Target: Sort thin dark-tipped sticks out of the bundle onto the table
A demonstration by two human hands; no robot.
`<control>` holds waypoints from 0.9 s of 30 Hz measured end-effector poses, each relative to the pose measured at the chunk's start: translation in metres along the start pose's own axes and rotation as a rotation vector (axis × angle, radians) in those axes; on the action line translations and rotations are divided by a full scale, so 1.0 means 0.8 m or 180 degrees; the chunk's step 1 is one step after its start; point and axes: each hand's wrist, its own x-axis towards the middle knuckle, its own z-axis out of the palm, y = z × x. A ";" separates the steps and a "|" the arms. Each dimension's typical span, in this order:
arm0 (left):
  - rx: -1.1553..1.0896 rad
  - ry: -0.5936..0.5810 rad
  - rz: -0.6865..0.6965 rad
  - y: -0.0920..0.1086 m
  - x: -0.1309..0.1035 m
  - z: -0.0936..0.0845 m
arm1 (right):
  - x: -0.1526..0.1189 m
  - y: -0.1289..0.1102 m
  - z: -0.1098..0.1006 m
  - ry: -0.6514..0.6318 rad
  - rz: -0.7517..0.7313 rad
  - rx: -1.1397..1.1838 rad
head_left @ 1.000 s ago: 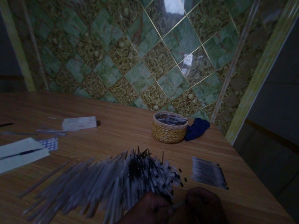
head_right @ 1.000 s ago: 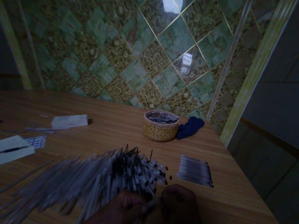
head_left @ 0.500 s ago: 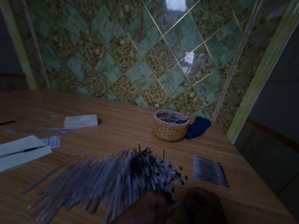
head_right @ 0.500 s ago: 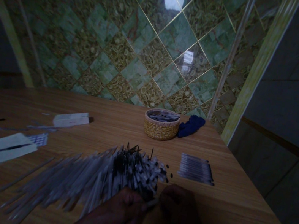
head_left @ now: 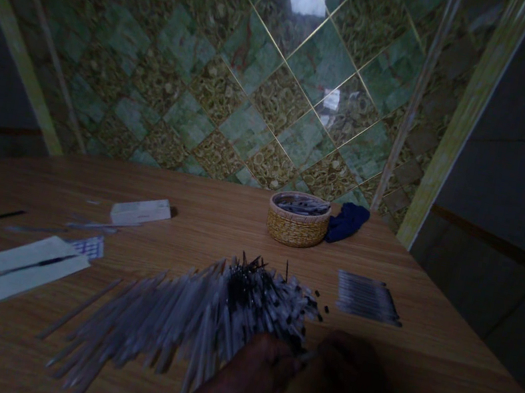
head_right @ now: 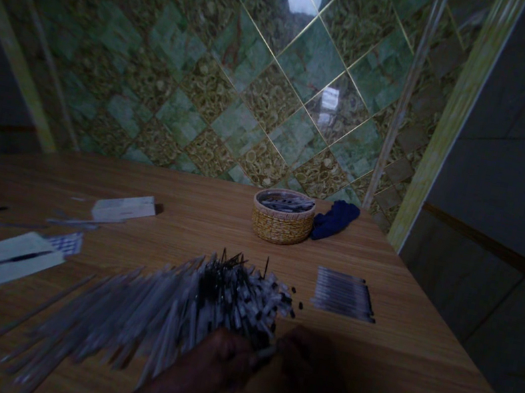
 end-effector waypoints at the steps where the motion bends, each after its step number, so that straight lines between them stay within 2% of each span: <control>1: 0.0055 -0.0006 0.0023 0.001 0.000 0.000 | -0.001 0.003 0.001 0.0046 0.0056 0.0014; 5: 0.0274 -0.0057 0.0103 0.004 -0.003 -0.001 | -0.009 0.011 0.006 0.0274 0.0319 0.0298; 10: 0.0503 -0.0021 0.0148 0.003 -0.003 -0.002 | -0.013 0.001 0.000 0.0405 0.0296 0.0503; 12: 0.0502 -0.0001 0.0155 0.001 -0.003 -0.003 | -0.008 -0.009 -0.005 0.0289 0.0200 0.0525; 15: 0.0516 0.0053 0.0160 0.002 -0.002 -0.004 | -0.001 -0.022 -0.011 -0.0178 -0.0033 0.0434; 17: 0.0553 0.0048 0.0194 0.003 -0.003 -0.004 | -0.002 -0.023 -0.009 -0.0343 -0.0004 0.0286; 23: 0.0598 0.0027 0.0276 0.003 -0.004 -0.001 | -0.011 -0.003 -0.002 0.0401 0.0520 0.0418; 25: 0.0622 0.0032 0.0241 0.003 -0.004 -0.002 | -0.008 -0.004 -0.004 0.0260 0.0395 0.0495; 27: 0.0625 0.0053 0.0236 0.003 -0.005 -0.003 | -0.004 -0.009 -0.007 -0.0140 0.0128 0.0556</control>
